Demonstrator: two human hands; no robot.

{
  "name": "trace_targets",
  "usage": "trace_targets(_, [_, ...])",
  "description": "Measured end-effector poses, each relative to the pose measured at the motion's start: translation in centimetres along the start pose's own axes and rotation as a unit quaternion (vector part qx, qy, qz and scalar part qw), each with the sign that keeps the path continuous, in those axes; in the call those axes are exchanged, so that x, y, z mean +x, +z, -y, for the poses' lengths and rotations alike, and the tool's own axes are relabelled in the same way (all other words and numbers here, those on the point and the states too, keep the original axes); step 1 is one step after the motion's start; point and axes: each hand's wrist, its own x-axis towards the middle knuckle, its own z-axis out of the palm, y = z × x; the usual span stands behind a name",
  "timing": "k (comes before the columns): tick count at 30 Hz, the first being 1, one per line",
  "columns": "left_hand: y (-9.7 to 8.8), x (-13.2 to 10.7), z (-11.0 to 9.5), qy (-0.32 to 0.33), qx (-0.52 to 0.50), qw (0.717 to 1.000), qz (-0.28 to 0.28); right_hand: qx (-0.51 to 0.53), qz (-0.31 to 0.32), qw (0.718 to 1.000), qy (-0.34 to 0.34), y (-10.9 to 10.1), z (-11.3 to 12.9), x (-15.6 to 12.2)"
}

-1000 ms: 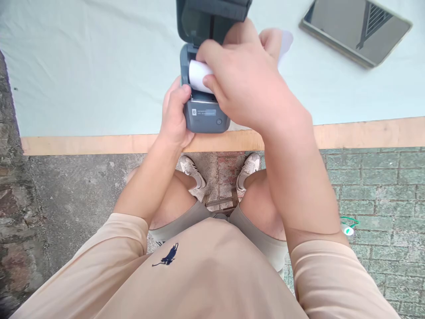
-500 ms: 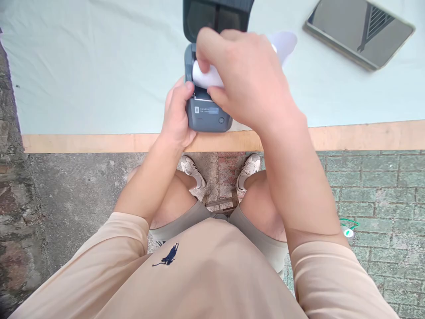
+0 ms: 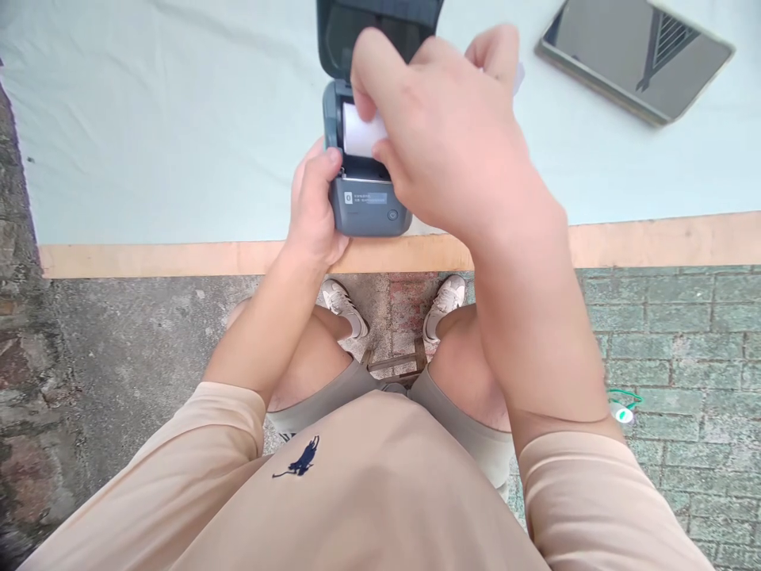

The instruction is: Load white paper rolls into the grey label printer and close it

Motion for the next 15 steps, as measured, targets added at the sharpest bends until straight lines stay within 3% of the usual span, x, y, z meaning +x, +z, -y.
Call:
trace_targets(6, [-0.1, 0.2, 0.1, -0.001, -0.025, 1.0, -0.006, 0.011, -0.008, 1.0, 0.003, 1.8, -0.4, 1.0])
trace_targets(15, [-0.1, 0.1, 0.0, -0.026, -0.028, 0.999, -0.016, -0.007, -0.002, 1.0, -0.005, 1.4, -0.5, 1.4])
